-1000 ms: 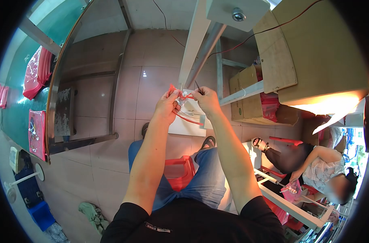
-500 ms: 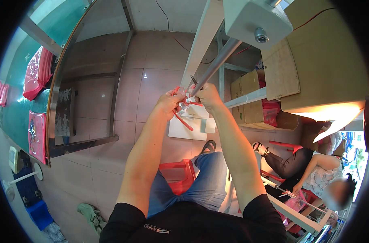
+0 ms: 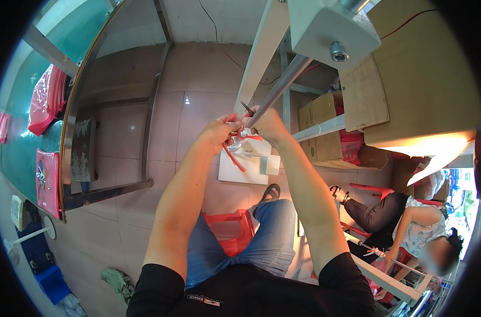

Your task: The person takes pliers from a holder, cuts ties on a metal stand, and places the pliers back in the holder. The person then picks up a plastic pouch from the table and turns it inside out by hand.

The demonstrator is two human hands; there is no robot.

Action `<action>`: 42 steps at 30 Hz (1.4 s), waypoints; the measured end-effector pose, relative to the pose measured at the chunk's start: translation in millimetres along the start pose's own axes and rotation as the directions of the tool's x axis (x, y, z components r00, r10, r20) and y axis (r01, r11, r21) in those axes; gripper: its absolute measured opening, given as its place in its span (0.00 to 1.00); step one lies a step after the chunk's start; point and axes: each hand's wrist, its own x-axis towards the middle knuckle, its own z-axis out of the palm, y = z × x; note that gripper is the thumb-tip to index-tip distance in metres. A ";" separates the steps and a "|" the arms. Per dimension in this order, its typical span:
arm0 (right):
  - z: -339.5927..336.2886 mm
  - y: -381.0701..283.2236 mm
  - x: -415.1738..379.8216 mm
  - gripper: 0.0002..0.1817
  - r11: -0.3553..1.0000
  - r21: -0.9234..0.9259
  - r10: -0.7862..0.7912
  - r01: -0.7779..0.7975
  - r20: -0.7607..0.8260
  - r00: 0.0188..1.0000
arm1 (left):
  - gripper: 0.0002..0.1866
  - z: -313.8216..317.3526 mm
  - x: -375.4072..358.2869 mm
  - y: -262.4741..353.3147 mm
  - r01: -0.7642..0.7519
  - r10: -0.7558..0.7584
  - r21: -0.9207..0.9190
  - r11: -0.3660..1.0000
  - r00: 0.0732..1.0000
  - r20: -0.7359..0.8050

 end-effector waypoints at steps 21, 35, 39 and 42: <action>6.5 11.1 10.4 0.12 0.996 -0.091 -0.014 0.007 -0.070 0.997 | 0.10 -4.3 5.5 -0.4 -0.061 0.046 0.101 0.993 0.988 0.144; 0.6 31.3 -10.3 0.10 0.999 0.039 0.031 -0.030 -0.016 0.999 | 0.06 -4.0 6.4 -7.3 -0.071 0.074 -0.033 0.997 0.988 0.135; 0.1 42.6 3.4 0.10 0.992 -0.113 -0.058 0.054 -0.032 0.998 | 0.06 -4.1 7.3 -7.1 -0.072 0.075 -0.024 0.997 0.991 0.111; 0.7 31.6 4.7 0.12 0.970 -0.237 -0.062 0.048 -0.052 0.997 | 0.06 -4.5 5.9 -6.0 -0.090 0.090 -0.004 0.996 0.990 0.113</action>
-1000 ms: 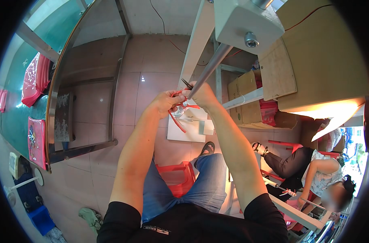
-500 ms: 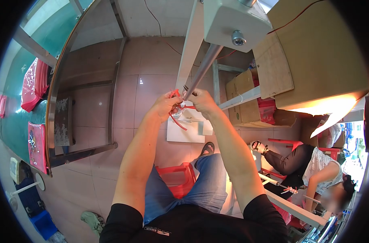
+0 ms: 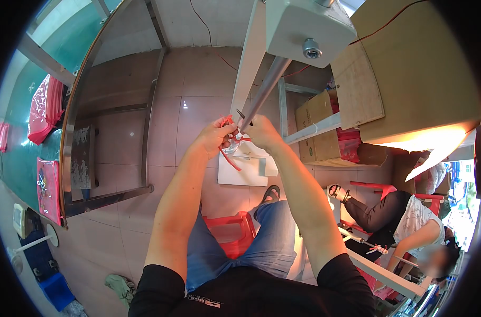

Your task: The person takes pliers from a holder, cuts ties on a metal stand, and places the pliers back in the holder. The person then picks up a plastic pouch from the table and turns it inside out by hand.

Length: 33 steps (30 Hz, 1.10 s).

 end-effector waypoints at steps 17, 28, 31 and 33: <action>-8.8 -25.9 -17.7 0.08 0.984 0.155 0.064 -0.087 0.142 0.988 | 0.06 8.9 -17.0 5.9 0.068 -0.077 -0.267 0.961 0.997 -0.024; -3.1 -8.8 -20.3 0.10 0.940 0.276 0.177 -0.202 0.112 0.978 | 0.08 -0.3 -6.8 -8.6 -0.177 0.184 0.116 0.977 0.982 -0.050; -3.4 -10.0 -18.7 0.10 0.943 0.229 0.216 -0.241 0.128 0.968 | 0.06 -4.6 -3.3 -13.6 -0.280 0.294 0.253 0.926 0.956 -0.021; -3.0 -9.0 -18.5 0.09 0.939 0.240 0.214 -0.246 0.152 0.965 | 0.06 -2.5 -4.4 -12.0 -0.317 0.337 0.316 0.894 0.942 -0.007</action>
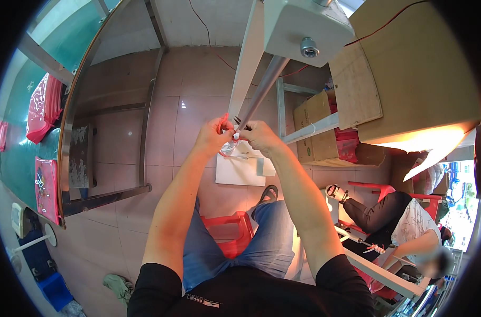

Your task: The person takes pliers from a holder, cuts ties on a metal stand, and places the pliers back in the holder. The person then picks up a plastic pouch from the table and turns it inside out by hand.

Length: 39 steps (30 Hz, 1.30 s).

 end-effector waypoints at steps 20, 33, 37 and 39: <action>2.4 1.7 -5.5 0.06 0.975 0.222 -0.002 -0.006 0.034 0.999 | 0.10 18.3 -17.9 21.7 -0.247 0.331 0.767 0.592 0.942 0.048; 4.7 12.9 11.8 0.07 0.993 -0.022 -0.119 0.120 0.018 0.993 | 0.08 19.5 -19.4 1.8 -0.372 0.505 0.590 0.717 0.860 -0.072; 2.9 2.0 3.7 0.10 0.854 -0.467 -0.279 0.229 -0.040 0.959 | 0.07 14.9 -18.2 -9.5 -0.314 0.491 0.646 0.696 0.864 -0.109; -0.5 3.9 1.4 0.09 0.732 -0.634 -0.351 0.249 -0.037 0.936 | 0.07 13.6 -19.5 -17.2 -0.259 0.457 0.688 0.678 0.881 -0.120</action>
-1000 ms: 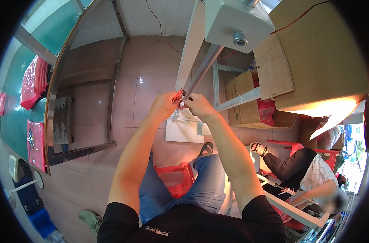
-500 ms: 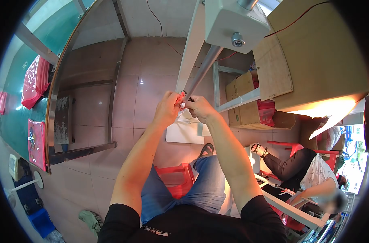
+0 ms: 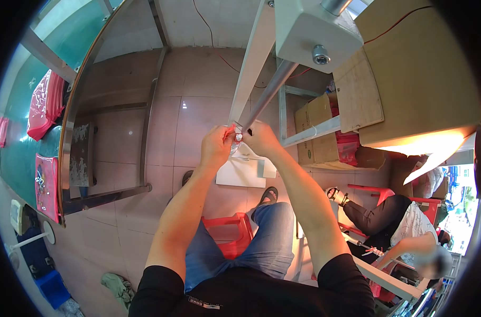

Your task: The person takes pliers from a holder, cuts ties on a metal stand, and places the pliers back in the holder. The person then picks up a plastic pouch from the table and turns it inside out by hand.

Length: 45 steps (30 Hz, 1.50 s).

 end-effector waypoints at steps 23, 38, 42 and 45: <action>15.2 25.5 -17.0 0.13 0.947 0.311 0.090 -0.079 -0.023 0.996 | 0.08 8.1 -22.8 7.7 0.507 -0.594 -0.811 0.294 0.761 0.261; 52.0 8.3 -20.1 0.08 0.389 0.902 0.460 -0.185 -0.016 0.888 | 0.11 37.9 -17.7 7.6 0.254 -0.558 -0.918 -0.304 0.733 0.388; 57.0 1.6 -15.6 0.08 0.770 0.629 0.412 -0.108 -0.361 0.837 | 0.11 37.0 -7.5 8.9 0.306 -0.593 -0.935 -0.180 0.724 0.352; 55.4 -3.4 -17.5 0.07 0.807 0.578 0.404 -0.122 -0.389 0.828 | 0.12 32.5 -1.0 10.7 0.350 -0.613 -0.932 -0.096 0.717 0.333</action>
